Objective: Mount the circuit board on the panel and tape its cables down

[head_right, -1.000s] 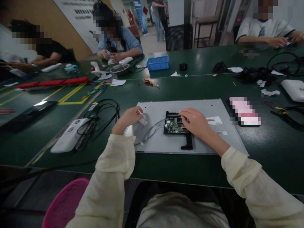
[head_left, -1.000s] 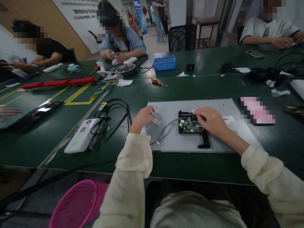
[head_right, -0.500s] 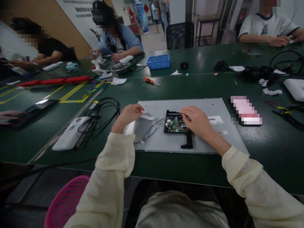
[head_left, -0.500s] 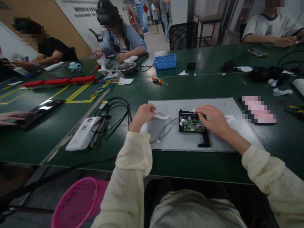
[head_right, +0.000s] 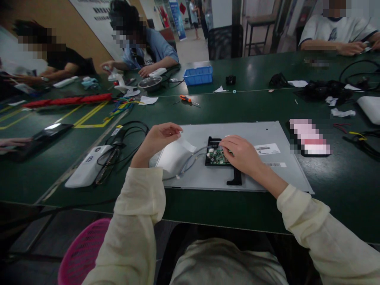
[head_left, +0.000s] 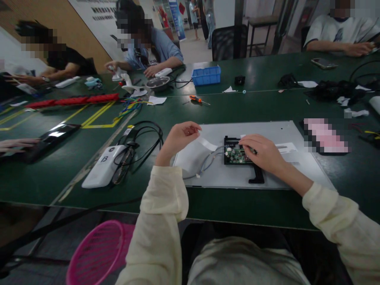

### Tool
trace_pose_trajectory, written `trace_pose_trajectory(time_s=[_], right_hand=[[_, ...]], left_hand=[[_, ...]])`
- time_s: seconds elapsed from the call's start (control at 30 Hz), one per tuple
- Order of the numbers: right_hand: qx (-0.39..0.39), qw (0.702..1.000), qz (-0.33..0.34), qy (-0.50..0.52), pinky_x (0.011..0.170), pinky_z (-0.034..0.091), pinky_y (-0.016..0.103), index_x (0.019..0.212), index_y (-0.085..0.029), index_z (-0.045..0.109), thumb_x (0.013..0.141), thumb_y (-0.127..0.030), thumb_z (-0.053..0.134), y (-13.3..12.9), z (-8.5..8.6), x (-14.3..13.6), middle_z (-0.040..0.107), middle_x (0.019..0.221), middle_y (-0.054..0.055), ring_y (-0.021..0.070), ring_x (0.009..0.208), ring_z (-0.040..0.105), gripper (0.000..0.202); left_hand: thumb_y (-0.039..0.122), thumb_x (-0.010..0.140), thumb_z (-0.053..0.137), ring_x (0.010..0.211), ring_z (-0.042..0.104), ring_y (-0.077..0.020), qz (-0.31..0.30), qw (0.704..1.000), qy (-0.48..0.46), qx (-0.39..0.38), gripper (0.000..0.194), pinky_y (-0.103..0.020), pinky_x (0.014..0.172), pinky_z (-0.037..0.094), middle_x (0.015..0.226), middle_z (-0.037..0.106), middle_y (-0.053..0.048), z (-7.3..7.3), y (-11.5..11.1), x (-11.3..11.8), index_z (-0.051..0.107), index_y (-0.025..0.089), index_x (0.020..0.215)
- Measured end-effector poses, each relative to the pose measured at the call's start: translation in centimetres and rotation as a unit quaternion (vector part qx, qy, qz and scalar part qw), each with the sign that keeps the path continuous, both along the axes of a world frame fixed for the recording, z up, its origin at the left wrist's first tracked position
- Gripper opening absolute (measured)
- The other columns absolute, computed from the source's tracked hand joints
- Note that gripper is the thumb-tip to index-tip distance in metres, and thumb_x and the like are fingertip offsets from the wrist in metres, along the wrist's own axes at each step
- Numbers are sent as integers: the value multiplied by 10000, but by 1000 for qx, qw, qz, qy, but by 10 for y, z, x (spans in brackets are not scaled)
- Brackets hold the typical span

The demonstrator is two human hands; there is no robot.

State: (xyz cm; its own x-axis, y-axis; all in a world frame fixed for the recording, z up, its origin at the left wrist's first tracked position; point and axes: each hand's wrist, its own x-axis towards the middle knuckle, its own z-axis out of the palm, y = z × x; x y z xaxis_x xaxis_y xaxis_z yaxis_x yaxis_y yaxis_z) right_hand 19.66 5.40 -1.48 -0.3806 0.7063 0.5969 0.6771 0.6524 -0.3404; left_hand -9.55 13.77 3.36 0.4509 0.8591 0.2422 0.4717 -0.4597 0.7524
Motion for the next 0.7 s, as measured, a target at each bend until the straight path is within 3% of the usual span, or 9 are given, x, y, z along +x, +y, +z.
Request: trace_pose_trajectory(time_s=[0.2, 0.47, 0.7], right_hand=[[-13, 999, 34, -13, 983, 482, 471, 1123, -186, 648, 905, -241, 488, -12, 9, -14, 677, 1137, 111, 254, 1104, 602, 277], [-50, 977, 164, -128, 1125, 310, 514, 1347, -129, 503, 907, -438, 499, -38, 16, -49, 539, 1376, 147, 283, 1323, 431, 538], [-54, 960, 191, -200, 1161, 228, 483, 1370, -89, 470, 932, -569, 371, -46, 11, -58, 476, 1433, 161, 275, 1365, 381, 658]], left_hand=[[283, 789, 596, 734, 602, -134, -77, 992, 82, -57, 208, -266, 719, 487, 805, 656, -38, -1, -8, 8, 660, 152, 937], [244, 769, 573, 713, 593, -134, -98, 979, 174, -43, 201, -250, 689, 470, 782, 662, -28, -2, -12, 13, 682, 170, 921], [207, 750, 569, 725, 599, -137, -113, 969, 216, -40, 196, -250, 702, 460, 801, 677, -28, -2, -13, 14, 684, 174, 905]])
